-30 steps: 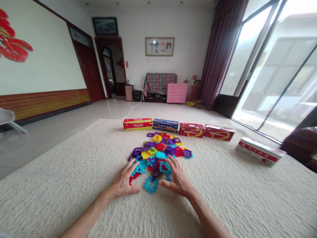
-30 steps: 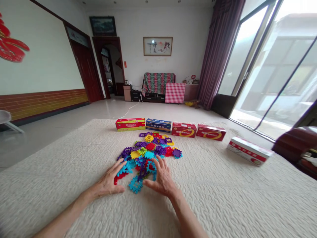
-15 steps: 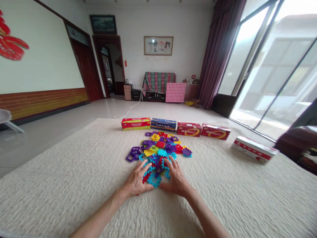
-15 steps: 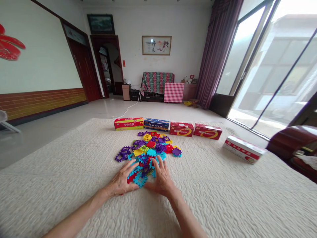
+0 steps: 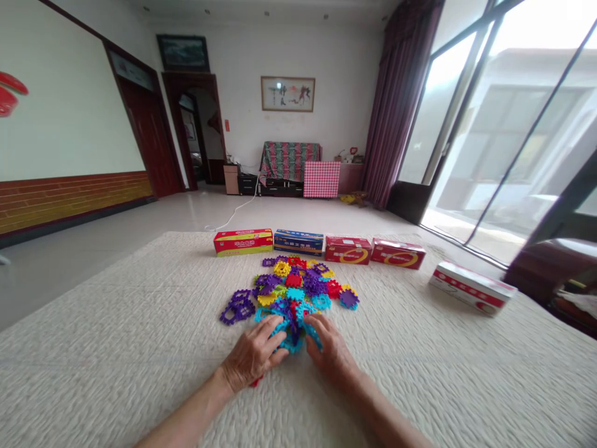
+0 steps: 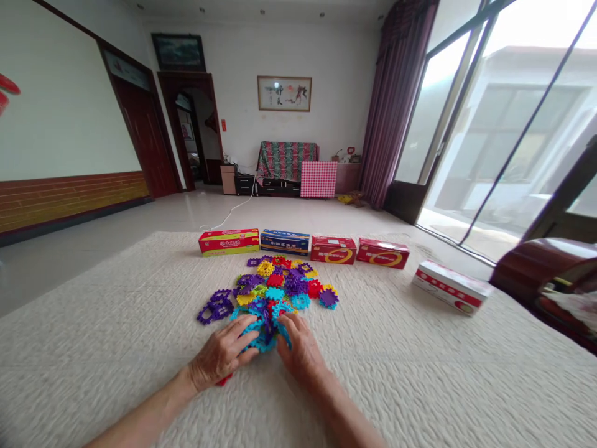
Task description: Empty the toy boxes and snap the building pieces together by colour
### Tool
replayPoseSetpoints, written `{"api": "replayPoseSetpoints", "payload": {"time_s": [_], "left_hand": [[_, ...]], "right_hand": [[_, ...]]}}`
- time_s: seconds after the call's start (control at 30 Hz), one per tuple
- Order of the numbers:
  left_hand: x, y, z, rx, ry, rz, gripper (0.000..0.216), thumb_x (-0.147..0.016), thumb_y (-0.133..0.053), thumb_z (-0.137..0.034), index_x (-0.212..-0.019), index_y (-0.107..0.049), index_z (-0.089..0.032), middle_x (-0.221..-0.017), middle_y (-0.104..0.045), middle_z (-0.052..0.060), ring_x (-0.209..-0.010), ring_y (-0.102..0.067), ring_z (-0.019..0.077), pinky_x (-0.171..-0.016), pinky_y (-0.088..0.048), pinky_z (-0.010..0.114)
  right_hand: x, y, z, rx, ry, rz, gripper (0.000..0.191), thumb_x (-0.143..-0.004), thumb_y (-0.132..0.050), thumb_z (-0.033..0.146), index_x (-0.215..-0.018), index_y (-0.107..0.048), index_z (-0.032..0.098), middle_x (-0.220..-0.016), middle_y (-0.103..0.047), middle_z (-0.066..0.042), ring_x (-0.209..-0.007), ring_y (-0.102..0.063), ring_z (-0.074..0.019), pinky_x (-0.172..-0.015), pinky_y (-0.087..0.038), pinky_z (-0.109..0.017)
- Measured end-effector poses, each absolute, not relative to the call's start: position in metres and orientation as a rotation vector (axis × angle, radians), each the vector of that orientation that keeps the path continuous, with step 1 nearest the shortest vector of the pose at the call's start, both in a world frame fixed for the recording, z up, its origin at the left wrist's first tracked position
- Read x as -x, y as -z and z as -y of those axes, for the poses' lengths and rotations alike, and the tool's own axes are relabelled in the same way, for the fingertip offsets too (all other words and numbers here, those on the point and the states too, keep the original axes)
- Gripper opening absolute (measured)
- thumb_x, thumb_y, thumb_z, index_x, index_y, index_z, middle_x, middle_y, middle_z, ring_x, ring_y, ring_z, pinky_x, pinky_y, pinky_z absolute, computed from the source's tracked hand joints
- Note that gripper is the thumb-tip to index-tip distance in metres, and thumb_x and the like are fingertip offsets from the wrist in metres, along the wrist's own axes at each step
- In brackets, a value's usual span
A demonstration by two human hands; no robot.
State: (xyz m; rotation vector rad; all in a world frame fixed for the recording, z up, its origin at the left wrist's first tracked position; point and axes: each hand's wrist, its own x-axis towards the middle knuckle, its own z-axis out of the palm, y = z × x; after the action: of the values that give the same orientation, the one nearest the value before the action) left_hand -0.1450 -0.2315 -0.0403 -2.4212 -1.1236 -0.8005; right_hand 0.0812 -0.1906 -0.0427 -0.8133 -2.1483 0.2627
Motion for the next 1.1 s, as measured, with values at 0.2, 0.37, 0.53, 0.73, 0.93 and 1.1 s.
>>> {"api": "replayPoseSetpoints", "payload": {"time_s": [0.2,0.37,0.53,0.73,0.93,1.1], "left_hand": [[0.141,0.028,0.209,2.373,0.785,1.099,0.020,-0.086,-0.055,-0.019,-0.105,-0.061,-0.016,-0.124,-0.059,0.011,-0.118,-0.053,0.0265,-0.097,-0.050,0.042],[0.139,0.030,0.198,2.545,0.728,1.183,0.022,-0.080,-0.062,-0.019,-0.102,-0.058,-0.016,-0.113,-0.063,0.008,-0.108,-0.058,0.0250,-0.091,-0.052,0.039],[0.134,0.032,0.190,2.526,0.748,1.237,0.008,-0.078,-0.061,-0.015,-0.085,-0.056,-0.018,-0.096,-0.065,0.006,-0.090,-0.060,0.0230,-0.077,-0.053,0.036],[0.130,0.004,0.155,2.411,0.764,1.292,0.007,-0.086,-0.055,-0.023,-0.081,-0.057,-0.019,-0.086,-0.064,0.005,-0.083,-0.059,0.0214,-0.073,-0.050,0.033],[0.138,-0.009,0.104,2.453,0.780,1.462,0.012,-0.081,-0.062,-0.023,-0.092,-0.062,-0.019,-0.092,-0.067,0.005,-0.089,-0.062,0.0218,-0.080,-0.050,0.034],[0.159,-0.014,0.113,2.387,0.874,1.542,0.034,-0.081,-0.061,-0.021,-0.115,-0.059,-0.016,-0.111,-0.066,0.011,-0.105,-0.060,0.0241,-0.093,-0.049,0.039]], "right_hand": [[-0.069,0.036,0.171,0.828,-0.221,2.059,0.033,-0.089,-0.043,0.013,-0.120,-0.051,0.020,-0.107,-0.064,-0.011,-0.100,-0.062,-0.0216,-0.086,-0.053,-0.037],[-0.062,0.047,0.165,0.846,-0.250,2.003,0.047,-0.077,-0.045,0.003,-0.120,-0.052,0.021,-0.113,-0.063,-0.010,-0.104,-0.060,-0.0213,-0.088,-0.052,-0.035],[-0.061,0.049,0.161,0.843,-0.360,1.933,0.045,-0.069,-0.043,0.000,-0.106,-0.059,0.022,-0.096,-0.068,-0.005,-0.088,-0.064,-0.0182,-0.078,-0.052,-0.029],[-0.049,0.019,0.124,0.913,-0.406,1.860,0.044,-0.067,-0.045,0.002,-0.103,-0.060,0.020,-0.092,-0.070,-0.004,-0.083,-0.066,-0.0173,-0.077,-0.051,-0.027],[-0.043,0.002,0.074,1.017,-0.395,1.931,0.044,-0.064,-0.048,0.004,-0.103,-0.062,0.019,-0.093,-0.071,-0.005,-0.084,-0.066,-0.0193,-0.078,-0.052,-0.031],[-0.058,0.008,0.086,1.028,-0.227,1.911,0.043,-0.068,-0.047,0.006,-0.107,-0.060,0.019,-0.104,-0.067,-0.009,-0.097,-0.063,-0.0231,-0.087,-0.050,-0.040]]}}
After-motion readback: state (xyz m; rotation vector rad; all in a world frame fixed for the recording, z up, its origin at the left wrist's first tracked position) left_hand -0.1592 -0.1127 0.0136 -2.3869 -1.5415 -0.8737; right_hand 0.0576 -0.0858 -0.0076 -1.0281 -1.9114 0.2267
